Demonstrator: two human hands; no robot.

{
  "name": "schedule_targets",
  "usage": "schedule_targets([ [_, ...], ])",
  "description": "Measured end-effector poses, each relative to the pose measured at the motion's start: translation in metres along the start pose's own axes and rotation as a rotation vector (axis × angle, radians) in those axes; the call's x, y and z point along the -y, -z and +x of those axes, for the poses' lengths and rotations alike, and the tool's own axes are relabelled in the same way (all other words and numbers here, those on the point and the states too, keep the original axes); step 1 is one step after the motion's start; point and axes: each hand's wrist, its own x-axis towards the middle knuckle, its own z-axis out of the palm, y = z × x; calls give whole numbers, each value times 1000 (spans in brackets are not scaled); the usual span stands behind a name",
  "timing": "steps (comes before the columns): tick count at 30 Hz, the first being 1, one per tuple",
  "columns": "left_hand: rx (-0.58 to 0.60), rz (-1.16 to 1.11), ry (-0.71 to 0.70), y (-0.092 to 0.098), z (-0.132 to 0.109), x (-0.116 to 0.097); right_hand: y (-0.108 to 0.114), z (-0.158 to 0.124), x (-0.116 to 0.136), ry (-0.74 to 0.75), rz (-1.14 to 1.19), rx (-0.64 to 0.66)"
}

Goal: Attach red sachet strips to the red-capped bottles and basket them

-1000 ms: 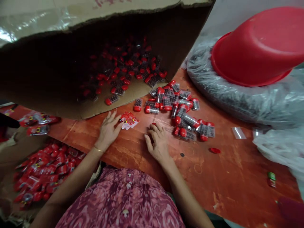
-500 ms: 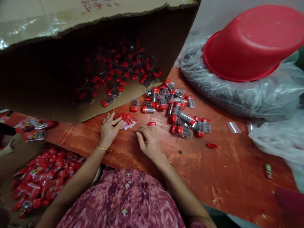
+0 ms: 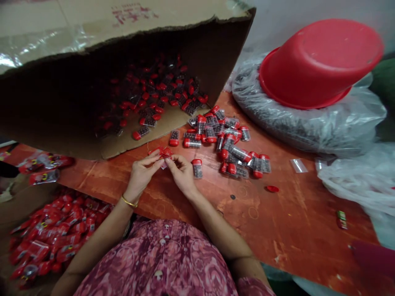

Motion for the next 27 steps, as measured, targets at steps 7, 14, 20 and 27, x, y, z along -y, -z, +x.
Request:
schedule_targets([
  [7, 120, -155, 316, -5, -8, -3, 10, -7, 4, 71, -143, -79],
  [14, 40, -154, 198, -11, -11, -2, 13, -9, 0, 84, -116, -112],
  [20, -21, -49, 105, -12, -12, -2, 15, -8, 0, 101, -109, -196],
  [27, -31, -109, 117, -21, -18, -4, 15, -10, 4, -58, 6, -23],
])
